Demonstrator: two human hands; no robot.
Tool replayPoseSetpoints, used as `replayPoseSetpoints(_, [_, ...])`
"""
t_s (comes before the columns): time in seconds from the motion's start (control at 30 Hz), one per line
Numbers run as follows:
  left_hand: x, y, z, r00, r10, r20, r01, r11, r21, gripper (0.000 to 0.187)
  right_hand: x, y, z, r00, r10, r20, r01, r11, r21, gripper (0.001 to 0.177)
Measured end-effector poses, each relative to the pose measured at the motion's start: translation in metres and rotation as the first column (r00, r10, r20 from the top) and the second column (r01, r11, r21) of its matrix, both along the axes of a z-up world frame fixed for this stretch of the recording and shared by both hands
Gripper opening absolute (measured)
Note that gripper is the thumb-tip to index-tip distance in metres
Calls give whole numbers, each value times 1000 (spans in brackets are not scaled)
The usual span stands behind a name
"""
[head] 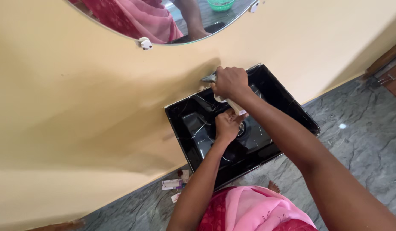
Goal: The person wipes the interior and rim of a black bathroom sink using a cloth. They repeatedly rub the basin surface, faucet base, and edges, occasionally wringing the cloth and adjusting their grip.
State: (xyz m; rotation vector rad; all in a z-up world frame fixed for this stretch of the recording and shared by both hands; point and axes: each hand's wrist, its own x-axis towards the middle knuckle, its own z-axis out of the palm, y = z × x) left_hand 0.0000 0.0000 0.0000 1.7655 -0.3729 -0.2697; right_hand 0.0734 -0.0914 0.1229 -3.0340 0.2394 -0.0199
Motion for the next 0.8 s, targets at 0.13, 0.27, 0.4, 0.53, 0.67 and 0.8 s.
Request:
replayPoseSetpoints(0.13, [20,-2,-35,990,-143,-10,135,951,-277,31,15,-18,-11,988,156,-8,-156,986,-59,42])
replayPoseSetpoints(0.27, [35,3,-57,967,-252,-36,225,913,-341,33,28,-47,-21,883,456,107,-459,889,-2,46])
replayPoseSetpoints(0.4, [38,4,-61,941,-327,-92,256,861,-439,36,26,-61,-40,687,621,377,-658,752,-41,46])
replayPoseSetpoints(0.53, [42,24,-43,929,-369,-25,353,905,-236,37,15,-65,-41,593,684,424,-679,708,-192,48])
replayPoseSetpoints(0.67, [39,48,-12,941,-262,216,177,921,348,39,0,-37,-30,878,427,219,-414,904,-101,54])
replayPoseSetpoints(0.8, [34,45,11,926,-210,312,40,880,474,31,13,-14,-5,995,90,-45,-87,995,53,47])
